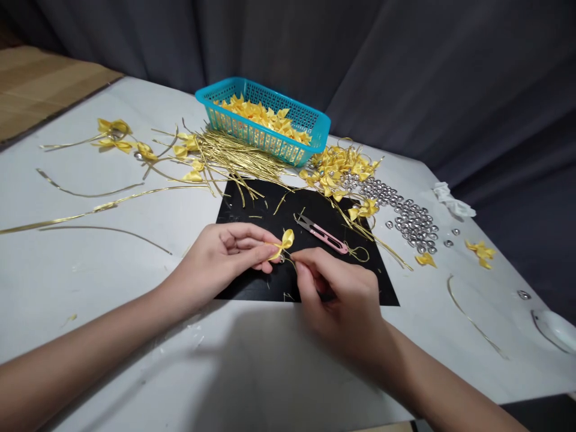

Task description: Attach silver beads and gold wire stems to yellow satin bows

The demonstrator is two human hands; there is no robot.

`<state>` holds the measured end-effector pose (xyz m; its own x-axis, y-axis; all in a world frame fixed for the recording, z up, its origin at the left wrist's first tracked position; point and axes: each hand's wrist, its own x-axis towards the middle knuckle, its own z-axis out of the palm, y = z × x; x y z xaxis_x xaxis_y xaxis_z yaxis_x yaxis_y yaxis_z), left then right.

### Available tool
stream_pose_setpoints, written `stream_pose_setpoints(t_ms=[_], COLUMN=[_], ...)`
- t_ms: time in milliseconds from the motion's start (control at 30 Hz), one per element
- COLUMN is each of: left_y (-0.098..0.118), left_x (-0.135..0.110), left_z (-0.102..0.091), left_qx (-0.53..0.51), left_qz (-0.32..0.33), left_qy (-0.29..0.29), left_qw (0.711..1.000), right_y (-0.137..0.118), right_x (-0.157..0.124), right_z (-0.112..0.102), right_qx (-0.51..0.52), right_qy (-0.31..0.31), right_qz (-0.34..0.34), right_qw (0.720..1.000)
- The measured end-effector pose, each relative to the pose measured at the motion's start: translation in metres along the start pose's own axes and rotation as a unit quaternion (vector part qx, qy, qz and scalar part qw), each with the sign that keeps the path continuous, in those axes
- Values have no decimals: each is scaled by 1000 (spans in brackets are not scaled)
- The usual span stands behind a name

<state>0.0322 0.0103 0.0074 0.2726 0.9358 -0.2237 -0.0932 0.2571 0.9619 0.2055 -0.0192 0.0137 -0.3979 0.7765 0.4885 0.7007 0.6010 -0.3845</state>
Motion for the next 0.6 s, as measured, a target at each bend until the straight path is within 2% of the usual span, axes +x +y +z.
stream_pose_setpoints(t_ms=[200,333,400,500,600], left_y=[2,-2,-5,-11,-13], left_x=[-5,-10,-14,-18,-20], left_z=[3,4,3,-2,-4], left_qx=[54,127,196,300,357], left_qz=[47,161,242,359,422], left_qy=[9,28,34,25,18], left_qw=[997,978,950,883,833], right_y=[-3,-5,-7,-8,-7], right_x=[-1,-1,-2,-4,-6], right_z=[2,3,4,4,5], right_qx=[-1,4,6,13,30], right_qy=[17,35,42,56,67], right_qz=[-1,-3,-3,5,-4], right_qw=[1000,999,999,998,997])
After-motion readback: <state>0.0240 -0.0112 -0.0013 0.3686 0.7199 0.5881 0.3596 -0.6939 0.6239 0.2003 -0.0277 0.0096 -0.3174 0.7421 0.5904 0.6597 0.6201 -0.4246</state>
